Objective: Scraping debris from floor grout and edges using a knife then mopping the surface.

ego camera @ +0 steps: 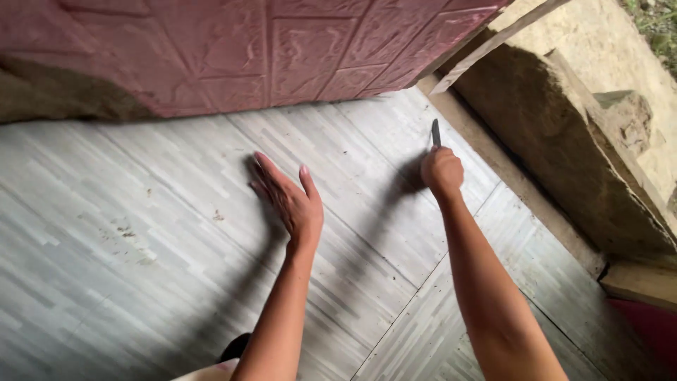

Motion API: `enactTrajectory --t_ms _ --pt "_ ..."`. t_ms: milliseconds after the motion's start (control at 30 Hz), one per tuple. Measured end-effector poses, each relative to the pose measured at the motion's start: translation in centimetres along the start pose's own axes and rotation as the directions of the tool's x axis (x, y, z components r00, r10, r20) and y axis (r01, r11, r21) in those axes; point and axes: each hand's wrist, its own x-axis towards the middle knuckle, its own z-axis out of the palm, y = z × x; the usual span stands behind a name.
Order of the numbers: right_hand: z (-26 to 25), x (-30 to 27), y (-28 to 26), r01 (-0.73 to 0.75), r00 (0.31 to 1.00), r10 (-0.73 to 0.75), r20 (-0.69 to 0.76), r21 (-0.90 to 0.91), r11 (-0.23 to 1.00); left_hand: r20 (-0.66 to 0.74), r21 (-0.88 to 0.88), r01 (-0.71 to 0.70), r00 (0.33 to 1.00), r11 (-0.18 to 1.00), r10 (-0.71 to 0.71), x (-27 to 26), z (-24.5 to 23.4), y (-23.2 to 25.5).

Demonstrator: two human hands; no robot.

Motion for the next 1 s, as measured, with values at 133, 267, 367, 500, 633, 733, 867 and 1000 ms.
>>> enactTrajectory --t_ms 133,267,367,500,633,733,867,1000 --pt "-4.0 1.9 -4.2 -0.364 0.93 0.338 0.141 0.258 0.895 0.066 0.053 -0.015 0.998 0.999 0.011 -2.2 1.7 0.7" --pt "-8.5 1.1 -5.7 -0.285 0.944 0.221 0.245 0.266 0.921 0.054 0.168 -0.048 0.998 0.985 0.039 -2.7 2.9 0.7" --pt "-8.7 1.3 -4.8 -0.245 0.953 0.182 0.24 0.267 0.932 0.038 0.197 -0.058 0.998 0.979 0.052 -2.3 3.1 0.8" --pt "-9.1 2.4 -2.8 -0.183 0.97 0.13 0.206 0.259 0.948 0.023 0.224 -0.066 0.998 0.972 0.063 -2.5 3.4 0.9" --pt "-6.1 2.3 -3.1 -0.15 0.974 0.096 0.206 0.264 0.953 -0.008 0.246 -0.079 0.997 0.966 0.083 -2.4 3.7 0.8" --pt "2.5 1.6 4.3 -0.087 0.975 0.045 0.217 0.193 0.977 -0.03 0.25 -0.073 0.996 0.965 0.083 -3.6 4.3 0.6" --pt "0.7 1.6 -0.7 0.162 0.987 -0.161 -0.016 0.046 0.986 -0.119 0.222 -0.082 0.987 0.972 0.11 -2.3 3.6 -0.1" --pt "-7.3 -5.9 -13.4 0.058 0.975 -0.117 0.189 0.29 0.955 -0.092 0.144 -0.062 0.993 0.988 0.076 -3.1 2.5 0.9"
